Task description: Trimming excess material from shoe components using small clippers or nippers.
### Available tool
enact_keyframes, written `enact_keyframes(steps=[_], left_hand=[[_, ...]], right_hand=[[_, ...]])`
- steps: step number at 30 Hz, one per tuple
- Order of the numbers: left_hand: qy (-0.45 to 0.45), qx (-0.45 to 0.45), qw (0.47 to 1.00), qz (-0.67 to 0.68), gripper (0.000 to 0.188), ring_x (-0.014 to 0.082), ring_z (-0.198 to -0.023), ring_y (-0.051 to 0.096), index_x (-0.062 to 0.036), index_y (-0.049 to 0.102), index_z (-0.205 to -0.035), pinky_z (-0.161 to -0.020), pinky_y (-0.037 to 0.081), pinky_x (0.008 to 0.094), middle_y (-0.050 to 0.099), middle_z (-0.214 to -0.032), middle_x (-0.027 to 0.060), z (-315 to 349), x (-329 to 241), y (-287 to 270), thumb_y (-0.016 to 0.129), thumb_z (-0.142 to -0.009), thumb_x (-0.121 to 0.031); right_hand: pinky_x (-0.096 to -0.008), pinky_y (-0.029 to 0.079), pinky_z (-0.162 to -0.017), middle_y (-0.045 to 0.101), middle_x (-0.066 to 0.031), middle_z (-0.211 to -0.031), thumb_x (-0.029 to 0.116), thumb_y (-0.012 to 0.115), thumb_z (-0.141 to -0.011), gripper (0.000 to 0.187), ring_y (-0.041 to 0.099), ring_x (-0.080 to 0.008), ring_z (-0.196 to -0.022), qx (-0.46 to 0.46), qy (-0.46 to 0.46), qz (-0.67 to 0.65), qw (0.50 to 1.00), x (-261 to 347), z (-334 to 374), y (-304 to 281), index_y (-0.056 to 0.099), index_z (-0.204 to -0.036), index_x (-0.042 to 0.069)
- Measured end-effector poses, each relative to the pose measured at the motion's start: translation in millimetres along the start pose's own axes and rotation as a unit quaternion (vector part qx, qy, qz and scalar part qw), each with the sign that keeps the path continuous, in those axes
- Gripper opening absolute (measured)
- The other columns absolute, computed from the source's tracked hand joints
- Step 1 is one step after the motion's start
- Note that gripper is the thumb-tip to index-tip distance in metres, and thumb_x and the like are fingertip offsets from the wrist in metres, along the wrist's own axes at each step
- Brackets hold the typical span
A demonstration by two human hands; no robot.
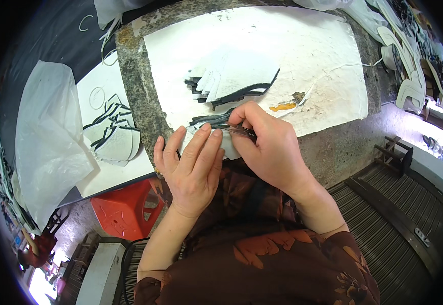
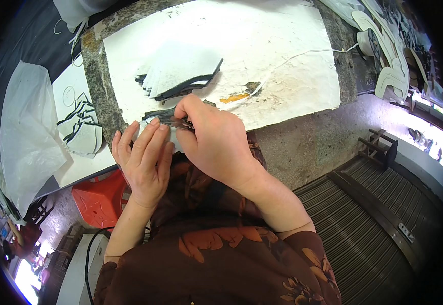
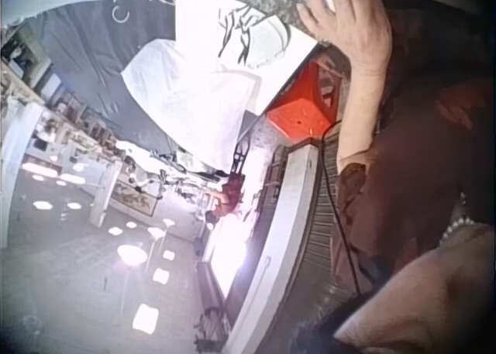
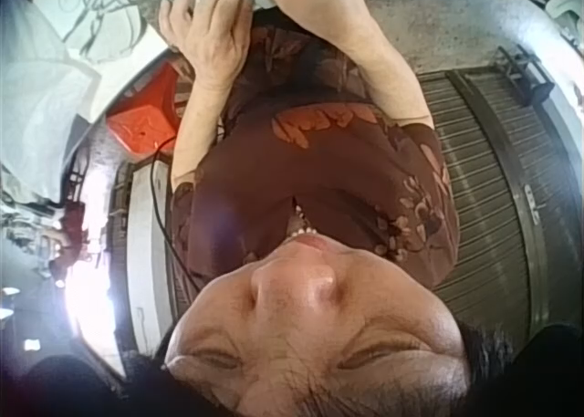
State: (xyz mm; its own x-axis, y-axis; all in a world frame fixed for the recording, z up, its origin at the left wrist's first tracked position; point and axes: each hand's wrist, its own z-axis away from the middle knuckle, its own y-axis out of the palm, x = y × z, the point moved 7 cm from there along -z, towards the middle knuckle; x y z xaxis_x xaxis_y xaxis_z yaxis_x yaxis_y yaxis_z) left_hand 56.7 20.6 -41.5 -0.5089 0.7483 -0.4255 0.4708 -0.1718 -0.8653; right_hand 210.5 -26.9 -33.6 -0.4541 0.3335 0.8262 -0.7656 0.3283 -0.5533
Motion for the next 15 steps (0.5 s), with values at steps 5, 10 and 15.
enact_keyframes(steps=[5, 10, 15], left_hand=[[-0.003, 0.005, 1.000, -0.005, 0.033, 0.0293, -0.129, 0.054, -0.0203, 0.074, -0.124, -0.116, 0.028, 0.0519, 0.068, -0.132, -0.0012, -1, -4, 0, 0.075, -0.091, -0.019], [-0.006, 0.014, 1.000, -0.017, 0.033, 0.0292, -0.130, 0.054, -0.0187, 0.075, -0.124, -0.116, 0.030, 0.0519, 0.068, -0.132, 0.0003, -4, -8, -3, 0.075, -0.091, -0.016], [-0.003, 0.022, 0.999, -0.023, 0.035, 0.0293, -0.129, 0.055, -0.0197, 0.074, -0.125, -0.116, 0.030, 0.0515, 0.067, -0.132, 0.0015, -5, -8, -2, 0.075, -0.091, -0.014]], right_hand=[[-0.0308, 0.050, -0.062, 0.064, -0.0080, -0.077, 0.001, 0.069, -0.088, 0.015, 0.064, -0.0216, -0.067, 0.006, 0.000, 0.005, 1.000, -1, 1, -1, 0.061, -0.100, 0.006], [-0.0303, 0.050, -0.062, 0.064, -0.0078, -0.076, 0.001, 0.068, -0.090, 0.013, 0.063, -0.0200, -0.066, 0.009, 0.011, -0.009, 1.000, -3, 4, -5, 0.061, -0.101, 0.005], [-0.0431, 0.053, -0.065, 0.070, -0.0152, -0.085, 0.007, 0.064, -0.089, 0.015, 0.069, -0.0378, -0.077, 0.025, 0.037, -0.030, 0.999, -11, 7, -11, 0.058, -0.103, 0.006]])
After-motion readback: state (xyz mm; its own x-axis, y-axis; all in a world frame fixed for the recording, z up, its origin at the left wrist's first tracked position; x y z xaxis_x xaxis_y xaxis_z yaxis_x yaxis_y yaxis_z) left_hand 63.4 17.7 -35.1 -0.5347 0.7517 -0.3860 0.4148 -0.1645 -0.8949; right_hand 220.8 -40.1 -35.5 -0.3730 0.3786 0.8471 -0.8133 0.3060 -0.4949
